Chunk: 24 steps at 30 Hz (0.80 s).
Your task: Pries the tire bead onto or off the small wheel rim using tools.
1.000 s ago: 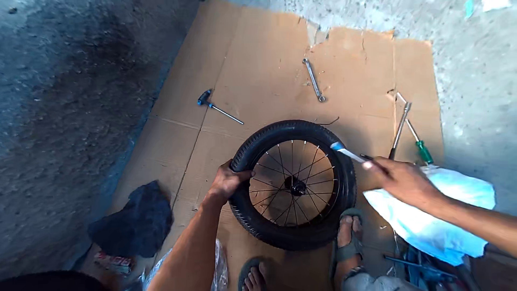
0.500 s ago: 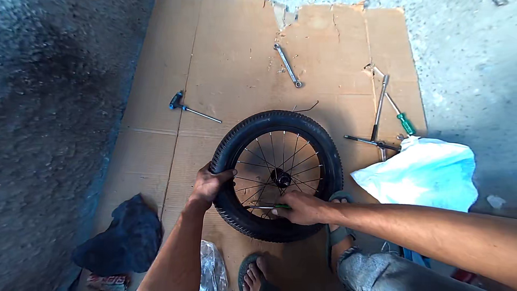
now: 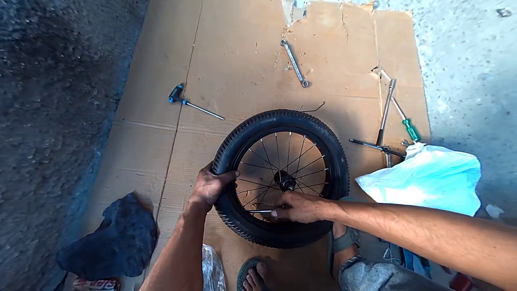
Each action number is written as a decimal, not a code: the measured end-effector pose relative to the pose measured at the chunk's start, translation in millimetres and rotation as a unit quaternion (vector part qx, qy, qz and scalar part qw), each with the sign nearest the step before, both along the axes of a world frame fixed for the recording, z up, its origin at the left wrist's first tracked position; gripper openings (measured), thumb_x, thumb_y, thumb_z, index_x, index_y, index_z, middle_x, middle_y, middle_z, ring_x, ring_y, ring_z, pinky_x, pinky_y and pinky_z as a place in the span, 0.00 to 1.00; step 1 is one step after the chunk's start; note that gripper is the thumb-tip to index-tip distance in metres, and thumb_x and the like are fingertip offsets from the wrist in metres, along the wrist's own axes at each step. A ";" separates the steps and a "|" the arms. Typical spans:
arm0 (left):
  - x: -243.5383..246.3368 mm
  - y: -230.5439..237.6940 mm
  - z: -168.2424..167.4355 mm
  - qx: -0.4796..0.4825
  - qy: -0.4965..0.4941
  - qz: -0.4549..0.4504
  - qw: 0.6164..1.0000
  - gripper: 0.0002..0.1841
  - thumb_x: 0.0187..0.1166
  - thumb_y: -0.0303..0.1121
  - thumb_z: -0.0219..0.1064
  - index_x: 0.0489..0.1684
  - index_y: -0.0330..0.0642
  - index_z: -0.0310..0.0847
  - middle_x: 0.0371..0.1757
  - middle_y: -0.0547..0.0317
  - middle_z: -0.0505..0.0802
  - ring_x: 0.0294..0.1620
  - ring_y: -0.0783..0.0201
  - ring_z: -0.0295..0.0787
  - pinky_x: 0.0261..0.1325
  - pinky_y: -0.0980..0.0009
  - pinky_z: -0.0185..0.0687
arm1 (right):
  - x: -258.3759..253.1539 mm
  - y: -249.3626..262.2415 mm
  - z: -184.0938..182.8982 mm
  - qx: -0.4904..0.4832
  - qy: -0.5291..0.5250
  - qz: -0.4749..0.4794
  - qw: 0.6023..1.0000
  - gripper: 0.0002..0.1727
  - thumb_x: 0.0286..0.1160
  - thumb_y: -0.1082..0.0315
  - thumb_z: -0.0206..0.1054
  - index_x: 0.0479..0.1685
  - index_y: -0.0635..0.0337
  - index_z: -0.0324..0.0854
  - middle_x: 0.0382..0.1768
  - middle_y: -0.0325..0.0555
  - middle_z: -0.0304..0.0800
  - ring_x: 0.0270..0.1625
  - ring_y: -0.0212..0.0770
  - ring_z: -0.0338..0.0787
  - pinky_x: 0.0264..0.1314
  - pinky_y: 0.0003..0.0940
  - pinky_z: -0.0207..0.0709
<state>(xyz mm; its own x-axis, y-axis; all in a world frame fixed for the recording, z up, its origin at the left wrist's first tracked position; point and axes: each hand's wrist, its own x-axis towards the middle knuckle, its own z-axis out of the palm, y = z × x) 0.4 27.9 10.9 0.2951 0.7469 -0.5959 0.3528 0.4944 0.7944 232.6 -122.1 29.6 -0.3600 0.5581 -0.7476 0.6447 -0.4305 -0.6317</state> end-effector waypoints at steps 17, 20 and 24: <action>-4.3 -4.5 -1.1 -0.015 -0.003 -0.019 1.000 0.27 0.61 0.37 0.84 0.61 0.45 0.84 0.43 0.45 0.96 0.35 0.49 0.96 0.39 0.51 0.94 | -41.0 -2.3 45.6 -0.374 0.158 -0.273 0.872 0.16 0.90 0.50 0.49 0.38 0.48 0.71 0.14 0.31 0.61 0.11 0.28 0.61 0.14 0.25 0.66; -3.5 -5.2 3.2 -0.025 -0.006 -0.004 1.000 0.25 0.63 0.35 0.83 0.61 0.43 0.84 0.43 0.45 0.95 0.36 0.49 0.95 0.40 0.52 0.94 | -66.8 -24.8 42.0 -0.386 0.256 -0.413 0.784 0.14 0.90 0.54 0.49 0.34 0.48 0.69 0.14 0.30 0.59 0.11 0.27 0.59 0.13 0.23 0.63; 0.2 -6.0 5.4 -0.042 -0.008 0.001 0.999 0.23 0.67 0.33 0.81 0.61 0.40 0.83 0.42 0.45 0.95 0.36 0.50 0.95 0.41 0.54 0.94 | -122.2 -49.7 49.7 -0.368 0.290 -0.552 0.689 0.14 0.89 0.54 0.52 0.32 0.47 0.66 0.12 0.29 0.56 0.11 0.28 0.57 0.14 0.25 0.64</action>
